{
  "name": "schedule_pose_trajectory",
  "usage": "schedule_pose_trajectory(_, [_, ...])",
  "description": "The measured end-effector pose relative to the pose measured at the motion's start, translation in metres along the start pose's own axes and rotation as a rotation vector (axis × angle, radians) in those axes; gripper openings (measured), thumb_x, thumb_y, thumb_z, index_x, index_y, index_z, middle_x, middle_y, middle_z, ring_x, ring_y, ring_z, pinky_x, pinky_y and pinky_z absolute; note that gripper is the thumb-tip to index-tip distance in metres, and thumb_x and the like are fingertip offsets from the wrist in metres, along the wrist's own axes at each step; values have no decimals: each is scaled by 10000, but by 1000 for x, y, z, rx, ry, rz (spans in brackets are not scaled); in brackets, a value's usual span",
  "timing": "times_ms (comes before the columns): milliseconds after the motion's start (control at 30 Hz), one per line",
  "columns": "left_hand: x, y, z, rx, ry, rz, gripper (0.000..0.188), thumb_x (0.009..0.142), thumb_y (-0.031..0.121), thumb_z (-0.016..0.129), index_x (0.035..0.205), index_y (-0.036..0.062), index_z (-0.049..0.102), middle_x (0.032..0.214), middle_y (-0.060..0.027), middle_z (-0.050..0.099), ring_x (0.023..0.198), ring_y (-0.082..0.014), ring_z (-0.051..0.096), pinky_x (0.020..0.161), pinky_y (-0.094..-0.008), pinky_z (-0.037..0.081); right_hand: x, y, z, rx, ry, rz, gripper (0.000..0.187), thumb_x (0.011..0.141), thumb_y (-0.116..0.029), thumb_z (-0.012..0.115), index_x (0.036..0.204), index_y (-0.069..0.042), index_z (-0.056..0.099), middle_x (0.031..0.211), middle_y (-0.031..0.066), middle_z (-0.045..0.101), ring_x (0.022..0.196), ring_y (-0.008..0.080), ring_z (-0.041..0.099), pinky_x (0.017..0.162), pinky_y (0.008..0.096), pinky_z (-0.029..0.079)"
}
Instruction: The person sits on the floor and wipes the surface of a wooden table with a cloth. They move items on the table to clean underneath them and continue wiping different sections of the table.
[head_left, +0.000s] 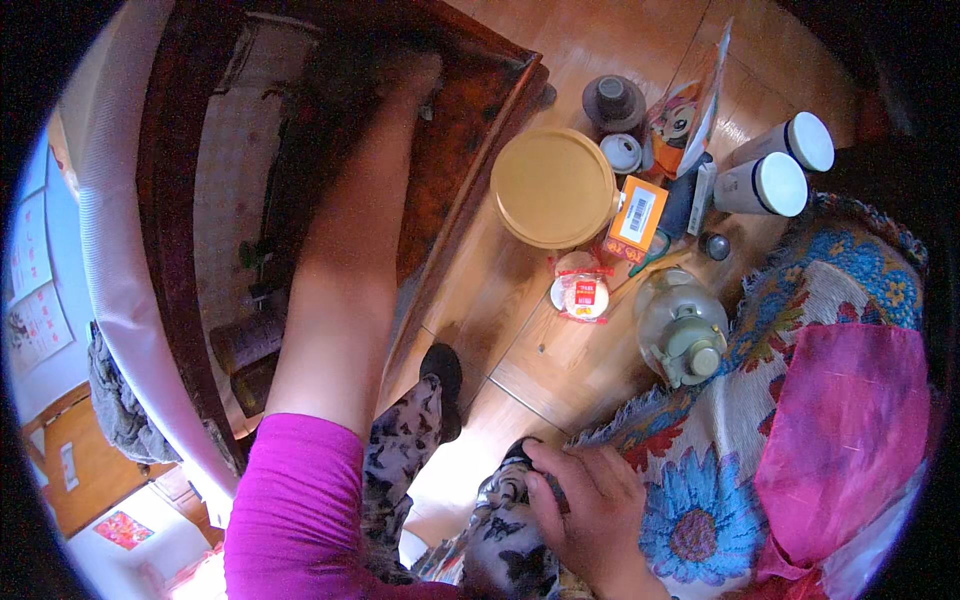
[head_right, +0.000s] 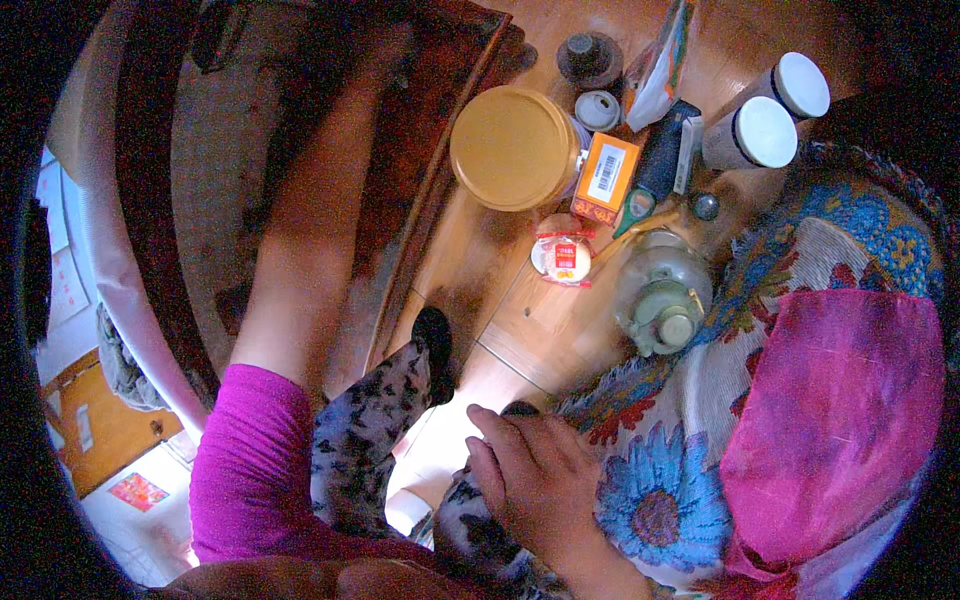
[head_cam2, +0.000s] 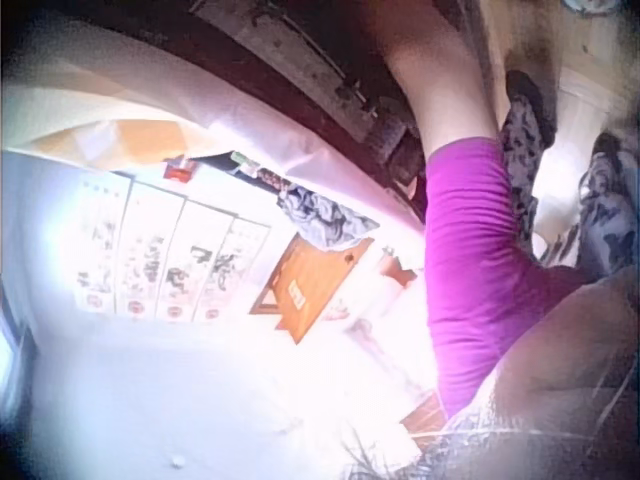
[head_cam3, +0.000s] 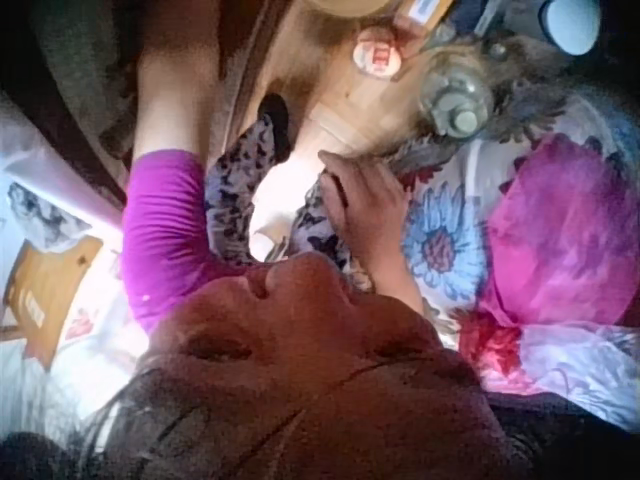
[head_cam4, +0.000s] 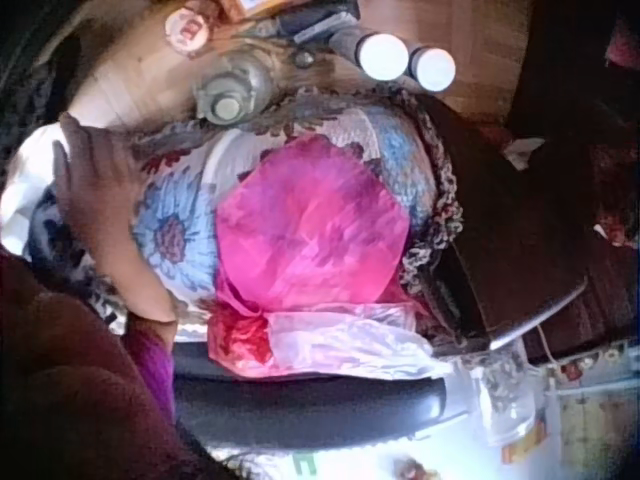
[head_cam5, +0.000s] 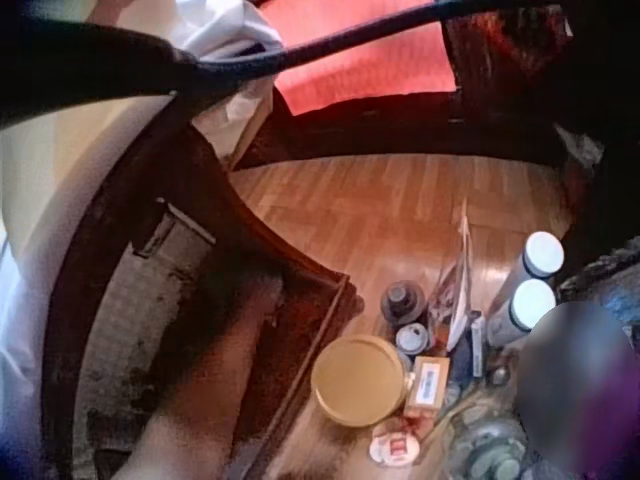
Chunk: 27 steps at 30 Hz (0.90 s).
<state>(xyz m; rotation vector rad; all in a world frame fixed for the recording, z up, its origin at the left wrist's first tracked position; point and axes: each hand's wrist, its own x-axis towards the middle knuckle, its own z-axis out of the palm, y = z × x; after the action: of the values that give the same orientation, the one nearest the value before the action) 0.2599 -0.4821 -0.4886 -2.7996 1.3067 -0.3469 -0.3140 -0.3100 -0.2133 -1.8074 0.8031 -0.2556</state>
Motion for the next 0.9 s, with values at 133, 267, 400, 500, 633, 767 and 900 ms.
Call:
schedule_pose_trajectory(133, [-82, 84, -53, -264, 5, -41, 444, 959, 418, 595, 1336, 184, 607, 1391, -204, 540, 1268, -412, 516, 1055, -562, 437, 6, -7, -2, -21, 18, -27, 298, 853, -170, 753, 1149, -152, 715, 888, 58, 670, 799, 269, 651, 718, 400, 537])
schedule_pose_trajectory(267, [-96, 86, -105, -544, -129, 277, 349, 926, 276, 644, 1273, 237, 635, 1293, -206, 529, 1229, -447, 484, 1036, -545, 436, 5, -11, 1, 10, 3, -13, 266, 847, -129, 741, 1111, -118, 720, 901, 77, 684, 807, 290, 652, 733, 405, 534])
schedule_pose_trajectory(400, [-111, 86, -108, -525, 12, 488, 348, 917, 213, 644, 1263, 258, 639, 1238, -187, 539, 1178, -443, 499, 1027, -531, 441, 7, -18, 2, -13, -47, 32, 234, 829, -43, 723, 1062, -68, 725, 926, 113, 707, 831, 323, 658, 766, 411, 531])
schedule_pose_trajectory(500, [-127, 77, -108, -588, -46, 548, 384, 897, 164, 656, 1267, 267, 647, 1220, -185, 544, 1148, -429, 509, 1020, -522, 442, 1, -10, -3, -38, -45, 83, 237, 826, -37, 724, 1062, -63, 722, 930, 114, 706, 832, 321, 659, 765, 405, 530])
schedule_pose_trajectory(633, [-170, 30, -118, -534, -122, 495, 421, 873, 102, 687, 1258, 270, 656, 1236, -187, 546, 1156, -421, 509, 1009, -512, 449, -7, -4, -3, -38, -18, 50, 270, 844, -133, 757, 1111, -118, 719, 891, 89, 674, 802, 299, 639, 723, 418, 535])
schedule_pose_trajectory(767, [-155, 68, -127, -482, -10, 565, 398, 874, 130, 707, 1247, 263, 661, 1248, -177, 557, 1158, -417, 524, 1024, -518, 444, -6, -2, 0, -30, -13, 25, 254, 858, -156, 745, 1109, -127, 723, 908, 78, 684, 806, 293, 644, 725, 407, 543])
schedule_pose_trajectory(900, [-120, 112, -126, -383, 76, 422, 312, 902, 183, 670, 1208, 243, 662, 1244, -163, 559, 1155, -413, 532, 1018, -531, 451, -9, -2, -1, -17, -7, 10, 258, 857, -154, 745, 1112, -126, 724, 914, 76, 684, 810, 291, 647, 728, 408, 543])
